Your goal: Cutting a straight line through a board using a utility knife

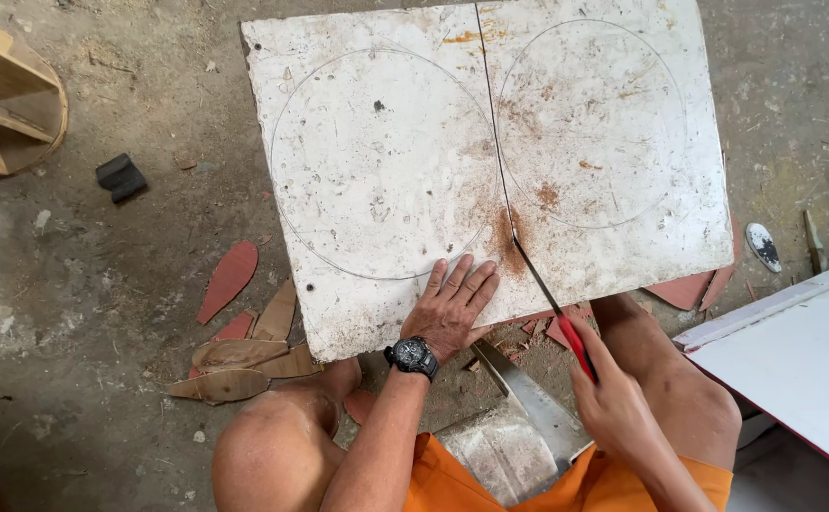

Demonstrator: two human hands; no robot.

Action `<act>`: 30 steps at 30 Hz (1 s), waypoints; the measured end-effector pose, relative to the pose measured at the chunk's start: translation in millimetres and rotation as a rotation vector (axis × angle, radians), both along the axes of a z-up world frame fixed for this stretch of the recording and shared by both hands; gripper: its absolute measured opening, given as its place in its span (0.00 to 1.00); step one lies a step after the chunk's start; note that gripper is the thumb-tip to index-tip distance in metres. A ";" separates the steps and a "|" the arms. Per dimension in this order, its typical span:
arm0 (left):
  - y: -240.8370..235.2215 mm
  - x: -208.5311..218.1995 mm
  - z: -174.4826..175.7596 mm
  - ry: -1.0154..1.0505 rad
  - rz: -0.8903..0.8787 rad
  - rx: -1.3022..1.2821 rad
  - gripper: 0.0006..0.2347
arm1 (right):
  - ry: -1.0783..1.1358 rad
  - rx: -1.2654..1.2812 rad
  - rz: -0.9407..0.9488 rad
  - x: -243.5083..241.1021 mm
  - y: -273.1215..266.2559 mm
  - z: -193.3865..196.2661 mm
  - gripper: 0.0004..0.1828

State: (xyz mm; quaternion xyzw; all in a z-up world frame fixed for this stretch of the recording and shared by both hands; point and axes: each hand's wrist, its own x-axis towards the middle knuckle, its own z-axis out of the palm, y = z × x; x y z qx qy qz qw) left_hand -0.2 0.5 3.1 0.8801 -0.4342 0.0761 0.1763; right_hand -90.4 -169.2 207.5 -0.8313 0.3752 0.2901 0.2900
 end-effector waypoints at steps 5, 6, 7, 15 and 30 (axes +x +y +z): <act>2.5 4.0 2.2 0.021 -0.004 -0.004 0.35 | -0.166 0.108 0.143 93.1 8.1 -46.4 0.31; 2.5 2.2 1.5 0.030 -0.018 -0.008 0.36 | -0.124 0.113 0.148 99.1 6.8 -45.7 0.32; 2.4 0.1 0.1 0.039 -0.032 -0.013 0.37 | -0.081 0.118 0.152 104.8 5.6 -45.8 0.33; 4.6 -5.7 0.4 0.018 -0.022 -0.031 0.36 | -0.106 0.049 0.146 77.2 12.8 -36.5 0.32; 0.7 0.5 -1.6 -0.017 0.004 0.016 0.43 | -0.059 -0.003 0.030 18.9 6.0 -0.6 0.29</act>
